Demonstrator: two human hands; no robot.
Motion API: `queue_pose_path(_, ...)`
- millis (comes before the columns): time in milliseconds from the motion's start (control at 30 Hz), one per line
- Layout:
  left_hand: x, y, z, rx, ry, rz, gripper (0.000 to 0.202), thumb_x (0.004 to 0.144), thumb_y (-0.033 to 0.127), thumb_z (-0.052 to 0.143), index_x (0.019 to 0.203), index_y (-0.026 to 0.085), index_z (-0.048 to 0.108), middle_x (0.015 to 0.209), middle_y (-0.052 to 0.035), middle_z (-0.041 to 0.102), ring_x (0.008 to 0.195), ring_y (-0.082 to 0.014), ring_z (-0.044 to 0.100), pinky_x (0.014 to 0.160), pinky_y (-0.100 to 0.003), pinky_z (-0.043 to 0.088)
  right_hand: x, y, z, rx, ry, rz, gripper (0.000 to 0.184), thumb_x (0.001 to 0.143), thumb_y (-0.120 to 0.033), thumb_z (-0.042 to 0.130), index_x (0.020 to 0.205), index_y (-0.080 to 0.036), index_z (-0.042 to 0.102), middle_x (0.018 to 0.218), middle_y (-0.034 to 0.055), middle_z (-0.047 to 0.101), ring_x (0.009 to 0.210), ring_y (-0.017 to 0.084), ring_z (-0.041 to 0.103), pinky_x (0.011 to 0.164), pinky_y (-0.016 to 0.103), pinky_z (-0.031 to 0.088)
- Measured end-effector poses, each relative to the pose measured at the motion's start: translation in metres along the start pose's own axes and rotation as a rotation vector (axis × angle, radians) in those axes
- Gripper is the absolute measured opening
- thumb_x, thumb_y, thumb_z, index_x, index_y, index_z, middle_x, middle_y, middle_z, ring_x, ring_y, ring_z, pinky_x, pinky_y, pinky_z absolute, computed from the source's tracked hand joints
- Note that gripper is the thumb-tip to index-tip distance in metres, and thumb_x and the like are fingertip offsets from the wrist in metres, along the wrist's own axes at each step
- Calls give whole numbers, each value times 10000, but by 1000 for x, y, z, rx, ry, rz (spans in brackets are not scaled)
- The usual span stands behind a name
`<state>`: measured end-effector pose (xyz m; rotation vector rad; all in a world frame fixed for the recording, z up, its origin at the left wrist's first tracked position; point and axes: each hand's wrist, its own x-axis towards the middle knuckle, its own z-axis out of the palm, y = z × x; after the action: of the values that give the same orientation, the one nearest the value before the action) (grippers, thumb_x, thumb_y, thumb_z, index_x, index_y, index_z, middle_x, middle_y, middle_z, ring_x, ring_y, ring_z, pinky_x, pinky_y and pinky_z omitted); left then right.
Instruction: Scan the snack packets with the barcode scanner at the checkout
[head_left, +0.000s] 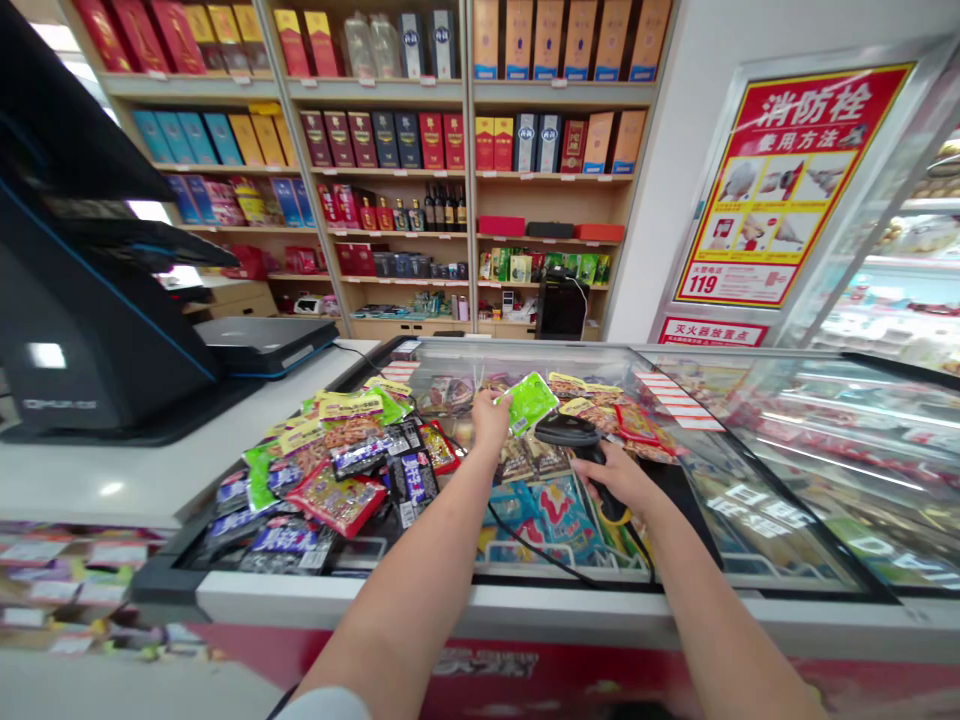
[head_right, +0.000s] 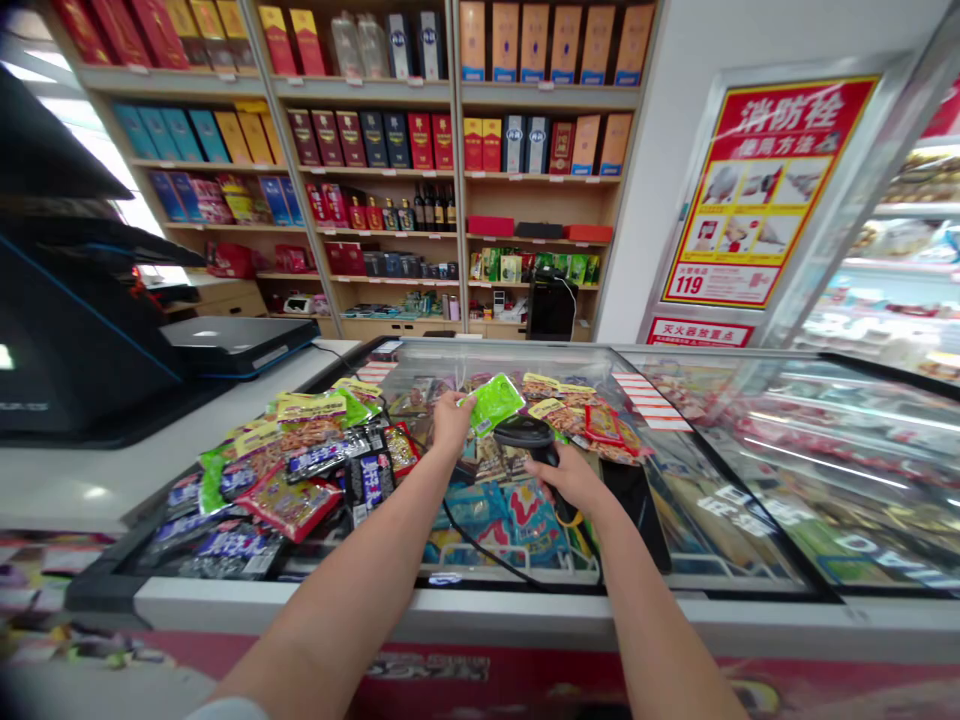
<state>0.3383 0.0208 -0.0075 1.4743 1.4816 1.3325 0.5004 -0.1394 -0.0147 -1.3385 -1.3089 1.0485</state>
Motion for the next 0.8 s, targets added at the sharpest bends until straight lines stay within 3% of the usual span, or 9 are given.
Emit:
queue_pose_path(133,2,5,-17,53,11,15,49,763,207,677,749,176,642,756,-35,680,768,-181,640,765,-289,468,5,2,1,-5,10,0,358,756,-488,735,680,-212,520,430,-40,525,373,119,473,429,262,419)
queue_pose_path(233,11,10,-42,93,60,15,37,764,200,668,749,181,640,766,-40,687,777,-187,645,765,-290,467,11,1,4,-3,12,-12,360,764,-498,718,671,-211,521,436,-41,519,374,116,469,435,263,419)
queue_pose_path(500,55,7,-147,255,294,82,56,777,248,626,799,200,643,861,-60,718,879,-219,657,838,-322,480,28,-22,40,-18,-22,-68,386,648,-500,759,698,-217,501,442,-53,524,364,115,466,429,264,399)
queue_pose_path(667,80,-8,-218,387,395,-1,141,797,272,587,893,196,657,955,-107,724,973,-266,654,879,-361,472,42,-32,69,3,-68,-105,386,628,-487,772,714,-221,505,473,-58,538,368,118,476,411,257,390)
queue_pose_path(800,90,-20,-247,505,371,-81,230,756,211,610,978,215,669,1039,-135,721,1058,-324,631,922,-453,445,50,-32,81,-3,-63,-106,369,629,-466,776,708,-222,511,466,-57,535,363,116,473,410,255,405)
